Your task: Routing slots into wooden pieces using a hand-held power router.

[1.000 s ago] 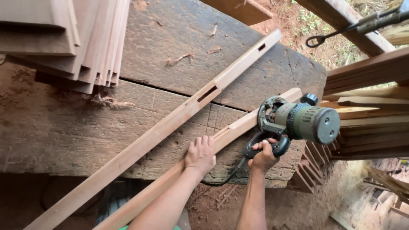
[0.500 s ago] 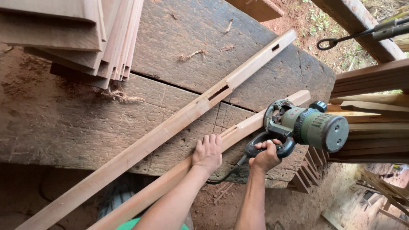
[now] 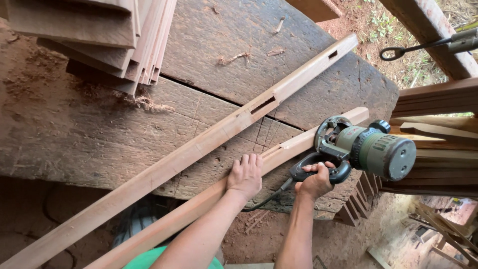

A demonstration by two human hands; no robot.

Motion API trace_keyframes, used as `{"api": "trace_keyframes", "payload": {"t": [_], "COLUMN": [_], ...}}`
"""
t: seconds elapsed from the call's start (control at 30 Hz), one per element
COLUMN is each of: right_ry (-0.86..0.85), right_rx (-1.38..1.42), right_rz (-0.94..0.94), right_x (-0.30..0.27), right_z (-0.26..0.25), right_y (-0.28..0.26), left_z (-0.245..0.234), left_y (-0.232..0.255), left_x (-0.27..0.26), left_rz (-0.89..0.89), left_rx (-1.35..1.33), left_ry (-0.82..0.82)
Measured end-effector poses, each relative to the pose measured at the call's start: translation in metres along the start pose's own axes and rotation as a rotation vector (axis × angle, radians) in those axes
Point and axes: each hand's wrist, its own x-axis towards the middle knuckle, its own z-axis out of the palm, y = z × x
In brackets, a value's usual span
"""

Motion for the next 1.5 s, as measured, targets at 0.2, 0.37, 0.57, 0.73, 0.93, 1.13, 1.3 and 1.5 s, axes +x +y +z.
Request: {"api": "trace_keyframes", "payload": {"t": [0.2, 0.37, 0.57, 0.73, 0.93, 1.13, 1.3, 1.5], "right_ry": [0.008, 0.010, 0.028, 0.014, -0.010, -0.014, -0.013, 0.000], "right_rx": [-0.015, -0.025, -0.024, -0.027, -0.018, -0.028, -0.036, -0.065], "right_rz": [0.009, 0.017, 0.008, 0.016, -0.001, -0.018, -0.020, -0.022], "right_x": [-0.012, -0.009, -0.019, -0.018, 0.020, 0.059, 0.084, 0.119], "right_z": [0.006, 0.007, 0.009, 0.009, 0.000, -0.009, -0.010, -0.016], "right_y": [-0.001, 0.001, 0.001, -0.001, 0.007, 0.011, 0.010, 0.009], "left_z": [0.006, 0.017, 0.012, -0.003, -0.005, 0.001, 0.016, 0.020], "left_y": [-0.002, -0.002, -0.001, -0.001, -0.002, -0.003, -0.005, -0.004], "left_x": [0.002, 0.002, 0.002, 0.001, 0.002, 0.002, 0.003, 0.003], "left_rz": [0.004, 0.004, 0.006, 0.006, 0.010, 0.029, 0.035, 0.029], "left_rx": [0.004, 0.011, 0.011, 0.024, 0.031, -0.012, -0.016, -0.033], "left_ry": [0.020, 0.026, 0.047, 0.050, 0.043, 0.048, 0.052, 0.035]}}
